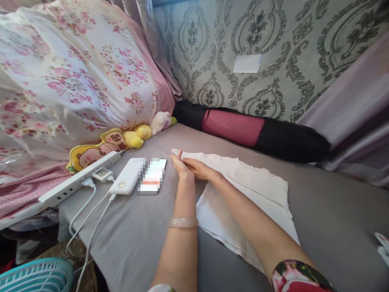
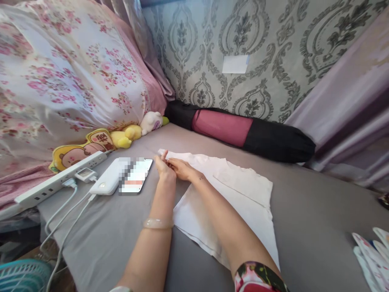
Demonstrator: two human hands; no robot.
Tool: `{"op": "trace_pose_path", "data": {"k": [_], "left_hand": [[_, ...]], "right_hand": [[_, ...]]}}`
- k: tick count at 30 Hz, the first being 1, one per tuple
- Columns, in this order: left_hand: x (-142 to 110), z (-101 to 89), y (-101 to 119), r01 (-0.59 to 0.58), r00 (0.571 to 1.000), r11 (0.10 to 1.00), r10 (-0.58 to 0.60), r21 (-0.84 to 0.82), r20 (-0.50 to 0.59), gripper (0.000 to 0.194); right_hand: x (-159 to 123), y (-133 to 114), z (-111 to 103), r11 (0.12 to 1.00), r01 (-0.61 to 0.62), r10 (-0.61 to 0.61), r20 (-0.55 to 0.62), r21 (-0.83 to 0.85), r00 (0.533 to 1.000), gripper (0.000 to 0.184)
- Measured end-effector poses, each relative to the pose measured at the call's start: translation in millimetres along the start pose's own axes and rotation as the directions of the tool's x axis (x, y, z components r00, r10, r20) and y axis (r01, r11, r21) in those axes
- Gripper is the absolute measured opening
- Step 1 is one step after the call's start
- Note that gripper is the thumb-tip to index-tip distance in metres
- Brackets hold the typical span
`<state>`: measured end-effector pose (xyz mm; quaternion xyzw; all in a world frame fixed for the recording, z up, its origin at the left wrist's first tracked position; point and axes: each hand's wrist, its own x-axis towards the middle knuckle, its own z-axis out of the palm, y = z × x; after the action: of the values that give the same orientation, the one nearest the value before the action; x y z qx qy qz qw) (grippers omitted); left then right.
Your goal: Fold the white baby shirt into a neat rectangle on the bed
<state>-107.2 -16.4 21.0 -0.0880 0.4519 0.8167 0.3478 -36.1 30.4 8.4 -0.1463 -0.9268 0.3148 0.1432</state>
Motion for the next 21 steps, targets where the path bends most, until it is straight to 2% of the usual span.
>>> {"op": "trace_pose_path", "data": {"k": [2,5,7,10,12,14,18,21], "left_hand": [[1.4,1.4,0.6,0.015,1.000,1.000,-0.015,0.018,0.014,0.056],[1.2,2.9,1.5,0.012,1.000,1.000,-0.012,0.014,0.011,0.049],[1.1,3.4,1.1,0.012,1.000,1.000,-0.012,0.005,-0.010,0.043],[1.8,4.1,-0.2,0.012,0.998,1.000,-0.012,-0.008,-0.058,0.038],[2.1,5.0,-0.1,0.014,0.998,0.999,-0.017,-0.046,-0.066,0.036],[1.6,6.1,1.3,0.009,0.999,0.994,-0.012,-0.105,-0.034,0.036],[-1.2,8.2,5.3,-0.011,0.995,0.979,0.031,-0.202,0.098,0.041],[-4.7,9.1,6.4,-0.031,0.975,0.974,0.079,-0.224,0.208,0.045]], "right_hand": [[-7.6,2.3,-5.3,0.998,0.014,-0.015,0.004,0.065,1.000,0.037],[-22.0,10.2,-20.5,0.988,-0.154,0.155,-0.134,0.017,0.979,0.035],[-33.7,18.3,-32.7,0.938,-0.340,0.312,-0.255,-0.072,0.915,0.036],[-52.5,29.1,-45.5,0.786,-0.576,0.492,-0.339,-0.224,0.802,0.034],[-62.7,32.4,-47.9,0.702,-0.639,0.546,-0.339,-0.313,0.766,0.031],[-68.8,32.5,-46.9,0.656,-0.656,0.573,-0.320,-0.373,0.754,0.028],[-68.4,29.1,-45.6,0.627,-0.672,0.629,-0.252,-0.395,0.735,0.038],[-64.1,27.0,-48.2,0.611,-0.692,0.677,-0.198,-0.385,0.709,0.047]]}}
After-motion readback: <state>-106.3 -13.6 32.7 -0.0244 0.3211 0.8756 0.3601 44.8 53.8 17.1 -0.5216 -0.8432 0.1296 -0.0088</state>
